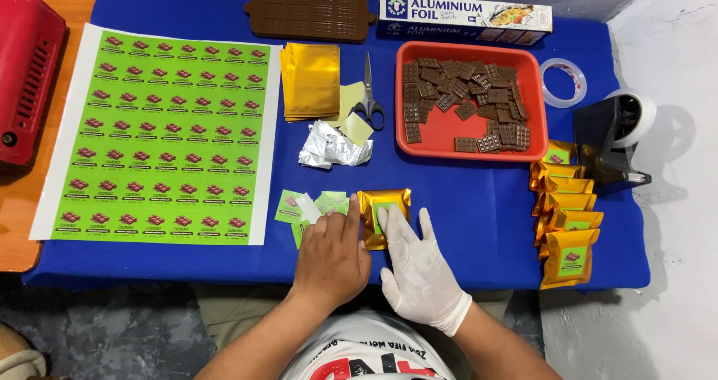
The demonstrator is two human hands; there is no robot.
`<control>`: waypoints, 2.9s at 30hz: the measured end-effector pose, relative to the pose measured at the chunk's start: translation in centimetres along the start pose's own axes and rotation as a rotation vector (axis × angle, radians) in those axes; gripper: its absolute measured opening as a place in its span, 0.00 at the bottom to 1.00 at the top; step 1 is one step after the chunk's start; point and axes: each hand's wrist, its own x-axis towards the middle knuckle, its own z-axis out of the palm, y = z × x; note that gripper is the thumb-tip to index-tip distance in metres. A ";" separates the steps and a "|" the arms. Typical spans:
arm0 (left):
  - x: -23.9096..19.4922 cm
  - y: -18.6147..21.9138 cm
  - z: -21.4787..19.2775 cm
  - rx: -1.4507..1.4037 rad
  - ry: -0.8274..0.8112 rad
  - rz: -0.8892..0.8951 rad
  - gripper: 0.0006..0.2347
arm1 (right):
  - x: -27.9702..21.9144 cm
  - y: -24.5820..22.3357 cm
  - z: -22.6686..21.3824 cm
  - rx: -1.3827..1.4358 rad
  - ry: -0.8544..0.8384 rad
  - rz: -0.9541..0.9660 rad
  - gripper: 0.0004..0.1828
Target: The person is labeling gold-wrapped chocolate bars by peeling stickers from a sheet and applying them to the packaging.
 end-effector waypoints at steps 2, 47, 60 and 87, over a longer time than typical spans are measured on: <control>-0.1 -0.2 0.1 0.001 -0.027 -0.022 0.32 | 0.0 -0.3 0.1 -0.057 -0.029 0.009 0.53; -0.5 -0.5 1.0 -0.033 -0.082 -0.038 0.36 | 2.6 -0.6 0.0 -0.082 0.032 0.030 0.51; -0.7 -0.5 1.1 -0.043 -0.075 -0.037 0.35 | 0.9 -0.8 0.8 -0.052 0.076 0.002 0.47; -0.1 -0.4 0.3 -0.067 -0.138 0.031 0.32 | 1.3 -1.0 0.3 0.054 0.034 0.116 0.45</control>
